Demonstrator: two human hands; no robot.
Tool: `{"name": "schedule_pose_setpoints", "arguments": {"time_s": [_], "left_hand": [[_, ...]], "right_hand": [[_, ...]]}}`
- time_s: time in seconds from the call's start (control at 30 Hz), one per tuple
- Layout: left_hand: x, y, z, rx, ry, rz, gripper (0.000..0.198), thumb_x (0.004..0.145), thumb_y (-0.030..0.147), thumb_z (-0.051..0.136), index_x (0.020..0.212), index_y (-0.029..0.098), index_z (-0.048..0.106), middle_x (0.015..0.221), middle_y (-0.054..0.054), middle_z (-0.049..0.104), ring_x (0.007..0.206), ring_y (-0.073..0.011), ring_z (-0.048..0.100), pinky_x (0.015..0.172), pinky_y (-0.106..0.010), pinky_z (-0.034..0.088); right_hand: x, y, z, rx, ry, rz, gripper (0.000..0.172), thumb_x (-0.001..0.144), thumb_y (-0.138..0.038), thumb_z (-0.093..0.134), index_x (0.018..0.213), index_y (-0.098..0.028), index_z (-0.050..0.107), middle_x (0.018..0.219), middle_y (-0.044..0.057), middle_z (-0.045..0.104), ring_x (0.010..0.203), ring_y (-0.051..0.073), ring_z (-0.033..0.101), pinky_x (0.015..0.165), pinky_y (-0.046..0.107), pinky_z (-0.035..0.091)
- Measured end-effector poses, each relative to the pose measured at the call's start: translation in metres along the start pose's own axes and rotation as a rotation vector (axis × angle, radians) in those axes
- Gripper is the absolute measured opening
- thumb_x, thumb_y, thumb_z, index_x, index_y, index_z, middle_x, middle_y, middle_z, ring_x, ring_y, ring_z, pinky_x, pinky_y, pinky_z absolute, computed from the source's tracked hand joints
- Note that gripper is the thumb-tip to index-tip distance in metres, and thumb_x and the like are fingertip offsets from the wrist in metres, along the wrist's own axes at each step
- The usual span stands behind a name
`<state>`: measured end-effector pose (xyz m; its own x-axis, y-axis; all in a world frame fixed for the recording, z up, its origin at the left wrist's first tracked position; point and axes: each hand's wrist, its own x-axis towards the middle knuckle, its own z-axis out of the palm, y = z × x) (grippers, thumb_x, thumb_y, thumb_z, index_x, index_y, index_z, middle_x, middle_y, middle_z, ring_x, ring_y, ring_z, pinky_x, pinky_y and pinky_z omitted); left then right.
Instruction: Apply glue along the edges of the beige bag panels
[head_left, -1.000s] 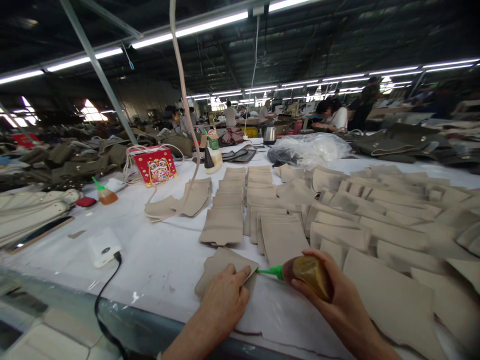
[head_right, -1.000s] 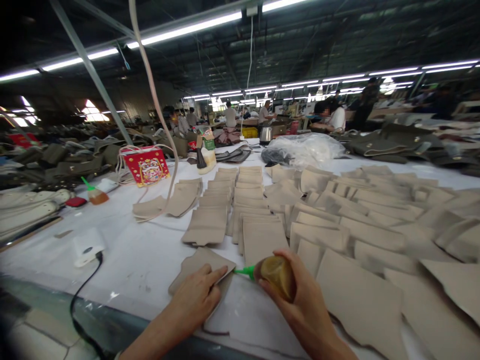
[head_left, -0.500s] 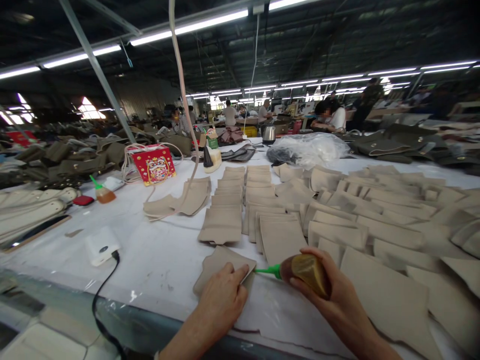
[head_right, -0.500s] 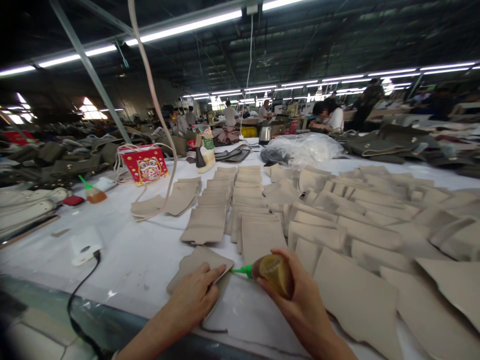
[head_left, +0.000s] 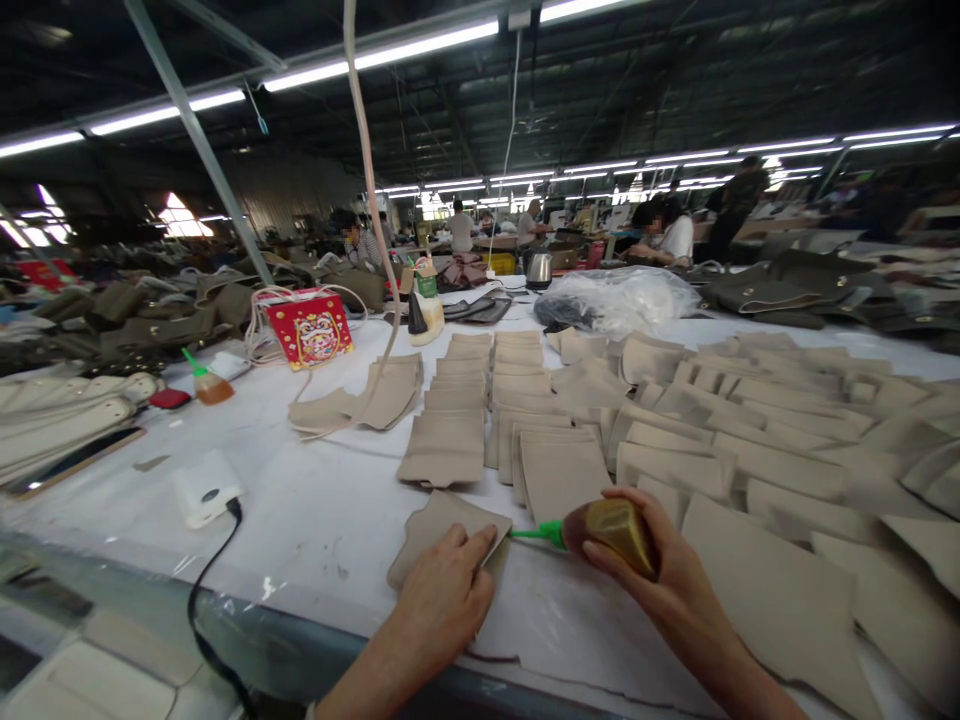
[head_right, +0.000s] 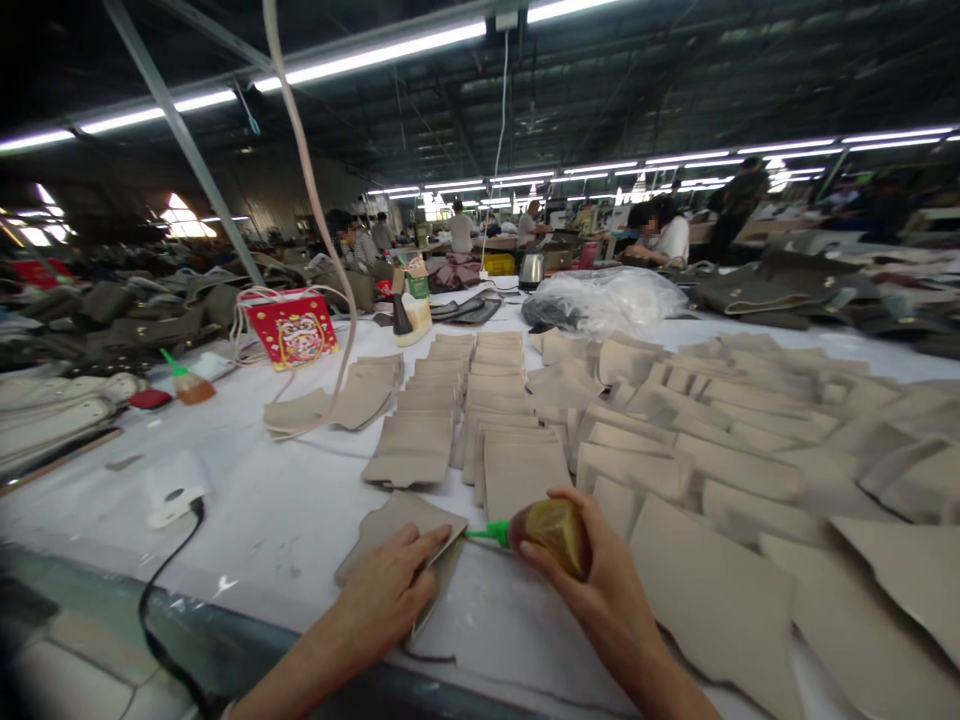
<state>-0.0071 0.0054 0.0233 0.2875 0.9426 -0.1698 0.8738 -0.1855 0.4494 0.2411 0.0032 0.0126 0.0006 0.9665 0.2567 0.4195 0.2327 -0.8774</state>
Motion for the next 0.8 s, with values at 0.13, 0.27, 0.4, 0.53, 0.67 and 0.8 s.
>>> {"name": "schedule_pose_setpoints", "arguments": {"time_s": [0.13,0.27,0.4,0.53,0.67,0.8], "left_hand": [[-0.001,-0.001,0.0,-0.003,0.011,-0.003,0.054,0.086,0.024,0.032,0.137,0.026,0.047,0.105,-0.008,0.059,0.097,-0.0229,0.062,0.087,-0.034,0.046],[-0.002,-0.002,0.001,-0.025,0.026,0.007,0.054,0.086,0.024,0.031,0.139,0.025,0.045,0.105,-0.008,0.059,0.097,-0.0236,0.061,0.088,-0.036,0.046],[-0.002,-0.003,0.001,-0.074,0.032,0.006,0.053,0.086,0.023,0.03,0.137,0.023,0.048,0.104,-0.008,0.059,0.098,-0.0228,0.061,0.089,-0.034,0.045],[-0.003,-0.003,0.001,-0.105,0.048,0.023,0.054,0.086,0.022,0.031,0.138,0.022,0.046,0.106,-0.008,0.059,0.101,-0.0226,0.06,0.093,-0.034,0.044],[-0.003,-0.005,0.002,-0.136,0.059,0.027,0.054,0.087,0.021,0.03,0.138,0.022,0.046,0.109,-0.008,0.06,0.104,-0.0213,0.059,0.096,-0.033,0.042],[-0.005,-0.007,0.004,-0.147,0.062,0.023,0.053,0.087,0.022,0.032,0.138,0.022,0.046,0.11,-0.007,0.06,0.105,-0.0219,0.059,0.097,-0.034,0.043]], "right_hand": [[-0.009,0.001,-0.001,0.08,-0.176,0.018,0.05,0.084,-0.048,0.068,0.121,-0.025,0.044,0.106,0.001,0.059,0.091,0.023,0.06,0.079,0.028,0.047],[-0.012,0.0,0.0,0.114,-0.193,0.039,0.051,0.085,-0.048,0.068,0.123,-0.026,0.042,0.1,-0.001,0.06,0.087,0.022,0.06,0.077,0.026,0.047],[-0.014,0.0,0.001,0.087,-0.138,0.025,0.049,0.085,-0.049,0.068,0.121,-0.025,0.044,0.104,0.0,0.059,0.09,0.021,0.059,0.078,0.024,0.047],[-0.02,0.0,0.003,0.134,-0.239,0.067,0.05,0.085,-0.048,0.069,0.123,-0.026,0.044,0.108,-0.001,0.059,0.093,0.02,0.059,0.08,0.022,0.048],[-0.023,-0.001,0.006,0.102,-0.119,0.043,0.049,0.084,-0.048,0.068,0.121,-0.026,0.045,0.101,-0.002,0.06,0.087,0.019,0.06,0.076,0.022,0.047],[-0.031,-0.008,0.008,0.149,-0.187,0.083,0.05,0.081,-0.046,0.069,0.121,-0.026,0.046,0.103,-0.001,0.06,0.086,0.02,0.06,0.075,0.023,0.047]]}}
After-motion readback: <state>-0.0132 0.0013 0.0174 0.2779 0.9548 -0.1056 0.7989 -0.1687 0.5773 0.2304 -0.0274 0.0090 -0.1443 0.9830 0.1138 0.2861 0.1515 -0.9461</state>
